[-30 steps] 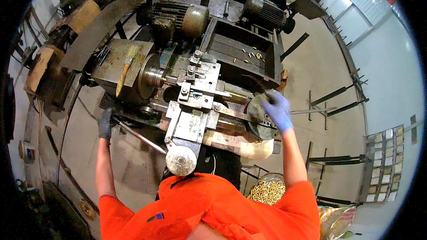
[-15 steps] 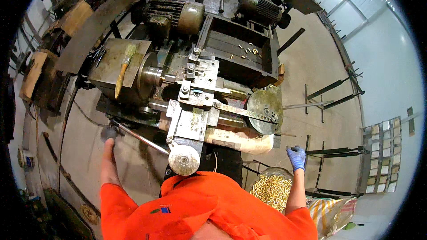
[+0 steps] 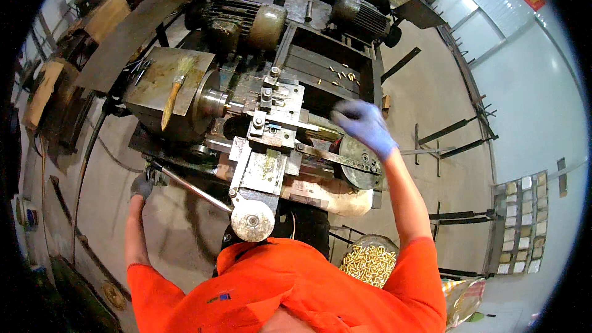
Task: The person operates a metalworking machine in a factory setting, wearing blue gloves and an orange shirt. They repeatedly insert small brass-colored metal pieces into the machine's mechanism, manipulate a lever to process them, and then remove the finished parts, placing them into a nearby container.
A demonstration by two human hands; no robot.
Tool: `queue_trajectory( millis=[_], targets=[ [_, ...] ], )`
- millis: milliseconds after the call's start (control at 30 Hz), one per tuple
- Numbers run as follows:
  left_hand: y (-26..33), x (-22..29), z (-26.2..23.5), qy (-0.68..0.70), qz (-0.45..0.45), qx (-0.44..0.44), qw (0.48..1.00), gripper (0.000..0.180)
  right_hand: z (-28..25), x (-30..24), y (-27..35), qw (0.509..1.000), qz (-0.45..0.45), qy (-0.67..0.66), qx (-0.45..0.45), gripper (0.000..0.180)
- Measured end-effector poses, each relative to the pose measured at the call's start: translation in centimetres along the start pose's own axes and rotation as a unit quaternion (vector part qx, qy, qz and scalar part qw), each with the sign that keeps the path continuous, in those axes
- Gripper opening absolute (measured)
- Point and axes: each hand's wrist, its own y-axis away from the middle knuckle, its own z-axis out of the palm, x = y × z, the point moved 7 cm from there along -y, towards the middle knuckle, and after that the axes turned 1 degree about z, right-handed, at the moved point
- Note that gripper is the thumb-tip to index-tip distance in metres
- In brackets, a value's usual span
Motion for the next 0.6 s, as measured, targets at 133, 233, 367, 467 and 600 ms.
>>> queue_trajectory(
  millis=[133, 233, 367, 467, 600],
  targets=[
    [2.3, -0.5, -5.6, 0.049, 0.078, 0.004, 0.996, 0.034, 6.1, -8.0, -8.5, 0.937, -0.286, 0.195, 0.035, 0.035],
    [5.0, -2.0, -11.6, 0.176, 0.075, 0.061, 0.98, 0.036, 11.9, -4.2, -15.1, 0.951, -0.151, 0.208, -0.174, 0.045],
    [11.4, -1.3, -22.6, 0.158, 0.082, 0.165, 0.97, 0.033, 12.8, -5.2, -16.7, 0.939, -0.006, 0.177, -0.295, 0.04],
    [12.9, -3.6, -26.3, 0.092, 0.032, 0.244, 0.965, 0.033, 11.7, -6.1, -18.1, 0.968, -0.002, 0.136, -0.209, 0.043],
    [11.2, -12.6, -24.7, 0.123, -0.004, 0.296, 0.947, 0.034, 11.3, -6.5, -18.7, 0.99, -0.047, 0.078, -0.104, 0.047]
  ],
)
